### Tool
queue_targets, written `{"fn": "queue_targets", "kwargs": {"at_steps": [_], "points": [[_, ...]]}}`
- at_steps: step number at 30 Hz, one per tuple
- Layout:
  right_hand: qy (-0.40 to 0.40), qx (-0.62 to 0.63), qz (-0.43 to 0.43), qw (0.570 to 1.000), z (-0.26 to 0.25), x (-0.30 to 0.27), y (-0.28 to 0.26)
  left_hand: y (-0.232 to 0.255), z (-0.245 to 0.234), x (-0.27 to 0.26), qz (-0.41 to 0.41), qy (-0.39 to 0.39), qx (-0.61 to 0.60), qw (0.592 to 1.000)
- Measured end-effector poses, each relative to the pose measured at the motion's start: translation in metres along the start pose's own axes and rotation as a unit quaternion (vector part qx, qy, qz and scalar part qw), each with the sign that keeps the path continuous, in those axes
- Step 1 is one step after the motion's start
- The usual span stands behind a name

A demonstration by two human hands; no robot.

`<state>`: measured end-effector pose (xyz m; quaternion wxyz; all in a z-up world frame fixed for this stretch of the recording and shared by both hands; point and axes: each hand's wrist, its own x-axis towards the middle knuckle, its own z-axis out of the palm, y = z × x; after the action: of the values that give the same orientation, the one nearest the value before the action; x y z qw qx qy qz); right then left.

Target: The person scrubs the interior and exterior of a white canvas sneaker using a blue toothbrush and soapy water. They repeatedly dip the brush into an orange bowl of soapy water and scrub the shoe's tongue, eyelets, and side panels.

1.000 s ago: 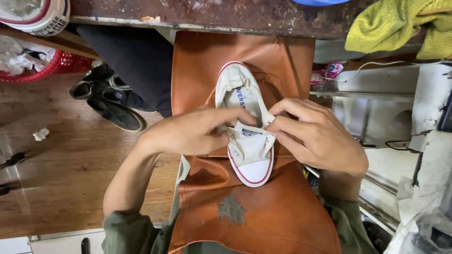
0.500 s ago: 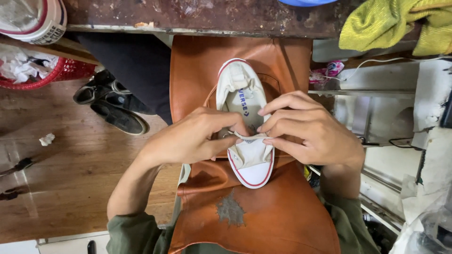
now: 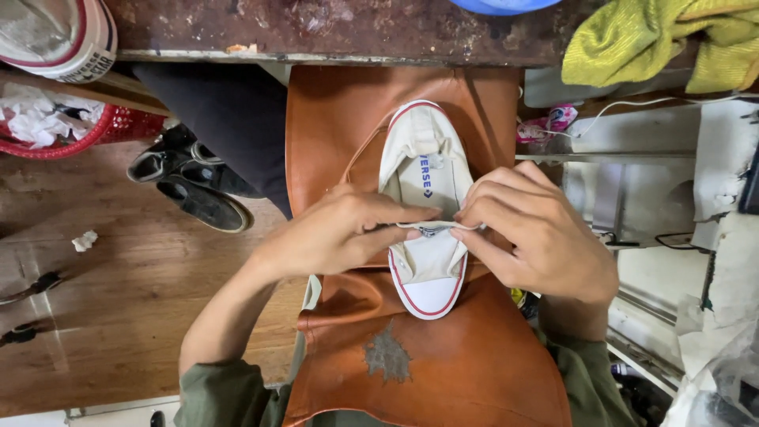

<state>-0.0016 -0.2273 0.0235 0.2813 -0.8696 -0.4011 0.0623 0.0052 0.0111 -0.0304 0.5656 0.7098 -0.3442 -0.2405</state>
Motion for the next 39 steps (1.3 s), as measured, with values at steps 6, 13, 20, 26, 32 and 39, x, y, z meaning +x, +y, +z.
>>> {"fn": "queue_targets", "kwargs": {"at_steps": [6, 13, 20, 26, 32, 39], "points": [[0.022, -0.051, -0.062, 0.997, 0.000, 0.009, -0.003, 0.016, 0.007, -0.001, 0.034, 0.058, 0.086, 0.994], [0.040, -0.052, -0.125, 0.990, -0.009, 0.011, -0.019, 0.029, -0.011, 0.016, -0.001, -0.059, 0.083, 0.995], [0.058, -0.085, -0.116, 0.988, -0.012, 0.001, -0.023, 0.030, -0.003, 0.022, 0.091, -0.110, 0.013, 0.990], [0.066, -0.005, -0.080, 0.995, -0.002, 0.003, -0.003, 0.027, -0.011, 0.020, -0.015, -0.141, 0.028, 0.989], [0.016, 0.079, -0.062, 0.995, -0.003, 0.005, 0.013, 0.018, -0.018, 0.014, -0.029, -0.178, -0.043, 0.983], [0.016, 0.117, -0.064, 0.991, -0.002, 0.009, 0.018, 0.010, -0.016, 0.010, 0.009, -0.169, -0.109, 0.980]]}}
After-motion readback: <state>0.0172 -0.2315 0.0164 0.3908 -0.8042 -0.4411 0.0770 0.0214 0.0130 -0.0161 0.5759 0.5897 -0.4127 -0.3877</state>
